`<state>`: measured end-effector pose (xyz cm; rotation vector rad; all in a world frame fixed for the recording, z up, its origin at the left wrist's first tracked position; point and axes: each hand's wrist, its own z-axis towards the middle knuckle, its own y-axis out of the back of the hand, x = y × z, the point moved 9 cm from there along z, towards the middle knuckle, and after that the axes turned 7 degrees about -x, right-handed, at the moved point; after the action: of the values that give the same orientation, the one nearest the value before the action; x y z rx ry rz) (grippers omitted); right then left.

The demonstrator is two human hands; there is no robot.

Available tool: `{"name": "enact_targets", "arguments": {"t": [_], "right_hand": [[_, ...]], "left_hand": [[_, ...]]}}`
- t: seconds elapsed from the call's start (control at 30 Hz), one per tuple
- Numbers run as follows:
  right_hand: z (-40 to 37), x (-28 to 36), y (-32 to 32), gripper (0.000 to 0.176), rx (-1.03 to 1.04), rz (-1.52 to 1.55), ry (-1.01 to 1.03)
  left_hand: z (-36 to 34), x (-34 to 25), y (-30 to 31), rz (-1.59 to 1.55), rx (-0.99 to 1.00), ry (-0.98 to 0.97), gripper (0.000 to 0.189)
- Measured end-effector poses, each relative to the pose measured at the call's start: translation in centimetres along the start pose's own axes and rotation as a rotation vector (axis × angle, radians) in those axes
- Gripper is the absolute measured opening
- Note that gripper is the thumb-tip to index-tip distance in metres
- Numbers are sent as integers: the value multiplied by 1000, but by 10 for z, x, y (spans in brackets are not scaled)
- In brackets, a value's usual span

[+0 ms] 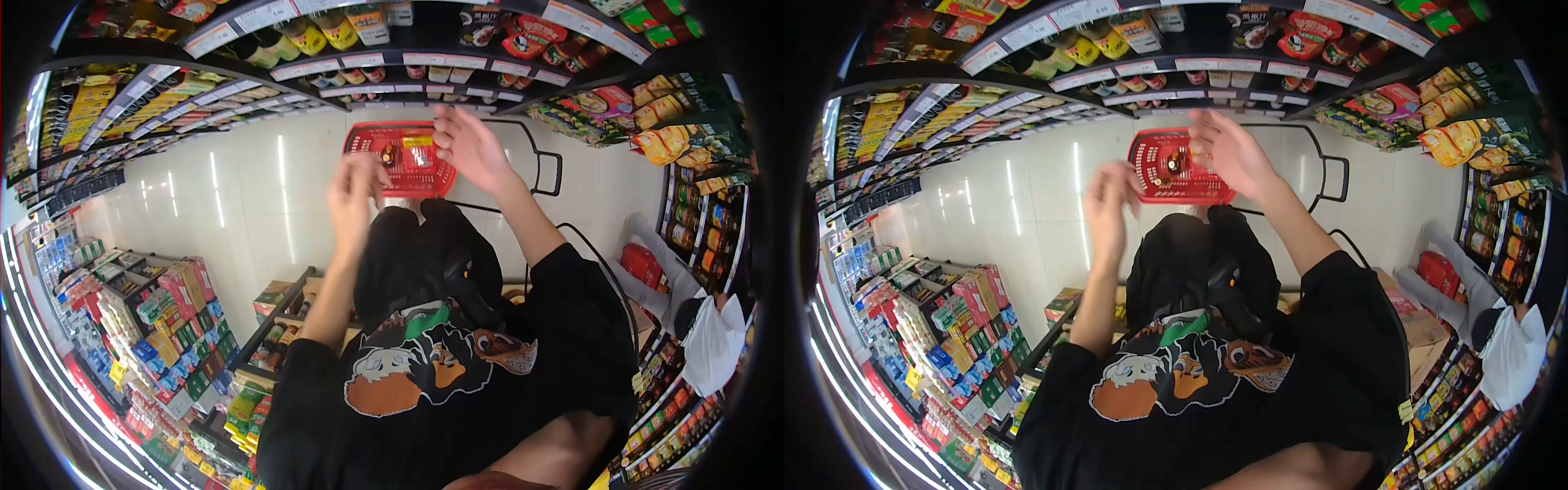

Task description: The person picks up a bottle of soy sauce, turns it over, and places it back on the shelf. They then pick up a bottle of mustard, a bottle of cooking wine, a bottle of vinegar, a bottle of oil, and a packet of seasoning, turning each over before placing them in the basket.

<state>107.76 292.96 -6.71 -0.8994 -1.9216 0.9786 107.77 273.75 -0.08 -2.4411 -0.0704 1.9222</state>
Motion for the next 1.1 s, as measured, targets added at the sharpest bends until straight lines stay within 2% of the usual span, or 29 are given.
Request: {"name": "enact_targets", "arguments": {"t": [0.07,0.13,0.17,0.27,0.37,0.5,0.57,0.6,0.63,0.67,0.73,0.8,0.83,1.0,1.03,1.07,1.1], "right_hand": [[-14,-26,28,34,-78,59,-17],[-32,-49,59,34,-230,77,-2],[-40,-61,64,34,-191,117,-20],[-64,-95,86,35,-345,32,-39],[-75,-122,93,33,-412,30,-68],[-72,-145,114,34,-463,9,-100],[-63,-155,123,34,-428,-18,-114],[-58,-159,126,35,-378,-42,-106],[-56,-167,138,35,-455,-63,-141],[-49,-174,147,34,-424,-110,-163],[-39,-190,171,33,-416,-185,-192],[-30,-205,189,32,-398,-201,-224],[-23,-209,200,31,-377,-217,-237],[2,-219,245,31,-352,-328,-255],[6,-218,253,37,-397,-364,-272],[12,-215,264,44,-437,-406,-285],[17,-213,270,43,-426,-424,-286]], "left_hand": [[-32,55,1,-8,5,227,23],[-59,96,4,2,43,372,21],[-69,113,4,-3,64,419,21],[-82,146,-2,41,215,498,21],[-76,214,4,80,323,568,22],[-48,357,26,307,453,585,25],[-27,414,48,562,468,590,22],[-19,450,64,684,464,624,26],[-12,494,82,768,487,633,33],[2,535,103,1015,414,502,45],[23,557,126,1083,272,554,50],[48,575,142,1199,200,512,49],[63,583,148,1253,123,366,45],[112,626,176,1307,-64,419,52],[122,640,183,1311,-83,503,56],[130,648,184,1329,-90,507,62],[141,658,185,1343,-59,516,63]]}}
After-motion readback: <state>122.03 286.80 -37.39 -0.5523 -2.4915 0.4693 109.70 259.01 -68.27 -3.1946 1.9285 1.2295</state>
